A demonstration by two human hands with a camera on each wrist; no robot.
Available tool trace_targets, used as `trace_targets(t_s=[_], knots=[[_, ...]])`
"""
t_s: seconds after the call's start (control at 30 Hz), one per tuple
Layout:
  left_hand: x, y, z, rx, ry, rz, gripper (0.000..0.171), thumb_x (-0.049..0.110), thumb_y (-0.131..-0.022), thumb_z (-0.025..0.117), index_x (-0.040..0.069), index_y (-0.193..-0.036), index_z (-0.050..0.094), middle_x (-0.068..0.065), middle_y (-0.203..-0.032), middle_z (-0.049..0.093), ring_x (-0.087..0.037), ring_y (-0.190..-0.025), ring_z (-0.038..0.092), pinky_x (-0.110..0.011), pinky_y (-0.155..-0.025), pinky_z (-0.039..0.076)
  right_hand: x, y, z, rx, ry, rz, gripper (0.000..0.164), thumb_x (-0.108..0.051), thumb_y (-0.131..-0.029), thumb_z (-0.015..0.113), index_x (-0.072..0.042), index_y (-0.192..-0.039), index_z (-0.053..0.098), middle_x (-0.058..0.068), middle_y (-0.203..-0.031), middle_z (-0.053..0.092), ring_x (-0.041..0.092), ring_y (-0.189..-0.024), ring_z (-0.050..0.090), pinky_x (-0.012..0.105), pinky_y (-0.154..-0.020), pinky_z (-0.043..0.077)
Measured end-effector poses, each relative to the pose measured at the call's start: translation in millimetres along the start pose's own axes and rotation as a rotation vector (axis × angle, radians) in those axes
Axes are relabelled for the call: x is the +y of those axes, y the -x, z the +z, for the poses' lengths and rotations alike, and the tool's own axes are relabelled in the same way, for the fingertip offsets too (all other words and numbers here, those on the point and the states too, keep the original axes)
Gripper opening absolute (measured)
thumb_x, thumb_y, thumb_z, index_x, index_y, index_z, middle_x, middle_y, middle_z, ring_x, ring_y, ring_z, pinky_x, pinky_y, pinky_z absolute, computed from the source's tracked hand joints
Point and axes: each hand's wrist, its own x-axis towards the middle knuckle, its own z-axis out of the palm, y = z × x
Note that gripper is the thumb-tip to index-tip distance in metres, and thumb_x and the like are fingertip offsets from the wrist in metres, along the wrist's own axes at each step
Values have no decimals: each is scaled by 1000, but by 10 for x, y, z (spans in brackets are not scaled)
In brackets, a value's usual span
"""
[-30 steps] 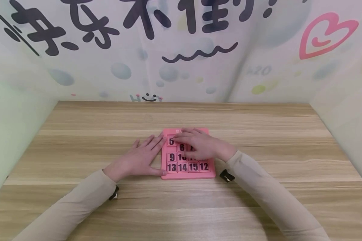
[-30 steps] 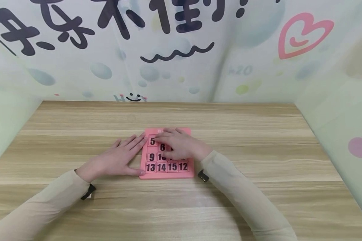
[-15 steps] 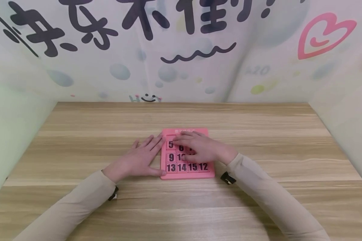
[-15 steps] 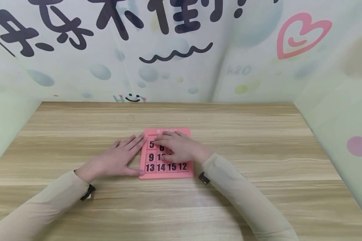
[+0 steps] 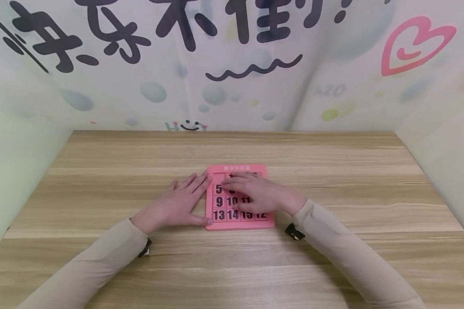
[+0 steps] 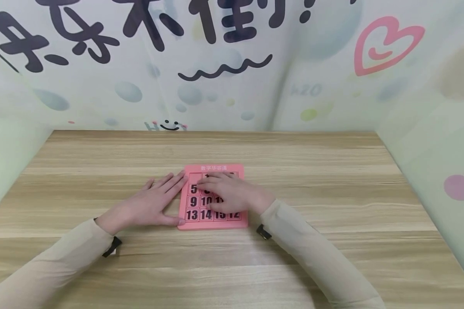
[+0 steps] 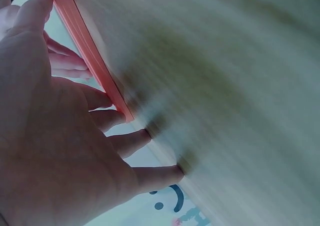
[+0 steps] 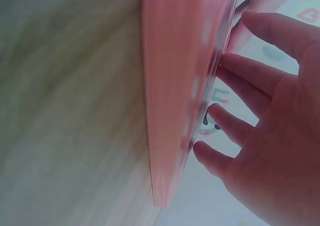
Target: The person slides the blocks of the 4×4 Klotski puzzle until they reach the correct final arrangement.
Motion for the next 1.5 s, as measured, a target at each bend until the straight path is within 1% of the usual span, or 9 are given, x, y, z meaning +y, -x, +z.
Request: trace_targets(t_s=[0.23, 0.5, 0.6, 0.83, 1.1, 1.37, 1.5], knots=[[-8, 11, -8, 6, 7, 2, 105, 67, -84, 57, 5, -155, 13, -11, -161, 2, -40, -144, 7, -69, -107, 9, -26, -1, -2, 7, 6, 5, 57, -29, -95, 58, -9, -147, 42, 6, -151, 39, 28, -143, 23, 47, -116, 15], [-11, 17, -10, 5, 4, 1, 105, 68, -83, 57, 5, -155, 13, -11, -161, 1, -39, -144, 7, -69, -107, 9, -14, 8, -1, 11, -2, -25, 58, -28, -95, 58, -8, -147, 41, 6, -151, 39, 31, -143, 22, 47, -116, 14], [-11, 16, -8, 4, 4, 0, 105, 69, -83, 57, 5, -155, 13, -11, -161, 1, -39, -144, 7, -68, -107, 9, 6, 18, -4, 29, -13, -35, 58, -29, -95, 58, -7, -146, 42, 7, -151, 39, 31, -143, 23, 47, -116, 14], [-13, 4, 10, -6, -26, -1, 106, 72, -83, 53, 6, -155, 11, -10, -161, 0, -39, -144, 7, -68, -107, 10, 54, 64, -67, 85, -44, -54, 57, -26, -94, 59, -4, -145, 43, 11, -150, 39, 34, -142, 23, 49, -116, 15], [-17, 2, 18, -1, -27, -1, 106, 72, -83, 52, 6, -155, 11, -10, -161, 0, -40, -144, 7, -68, -107, 10, 85, 109, -169, 108, -28, -35, 56, -26, -96, 59, -2, -144, 43, 13, -149, 40, 39, -141, 22, 56, -114, 15], [-4, 6, 3, -6, -16, -3, 106, 71, -83, 54, 5, -155, 11, -11, -161, 1, -40, -144, 7, -67, -108, 9, 134, 153, -225, 116, -13, -27, 56, -22, -95, 59, 0, -143, 43, 14, -149, 39, 40, -141, 22, 55, -114, 17], [4, 5, -2, -8, -15, -2, 106, 70, -83, 54, 6, -155, 11, -10, -161, 0, -39, -144, 6, -67, -108, 9, 149, 174, -235, 110, -19, -18, 56, -21, -94, 60, -1, -143, 44, 14, -149, 39, 40, -141, 23, 55, -114, 17]])
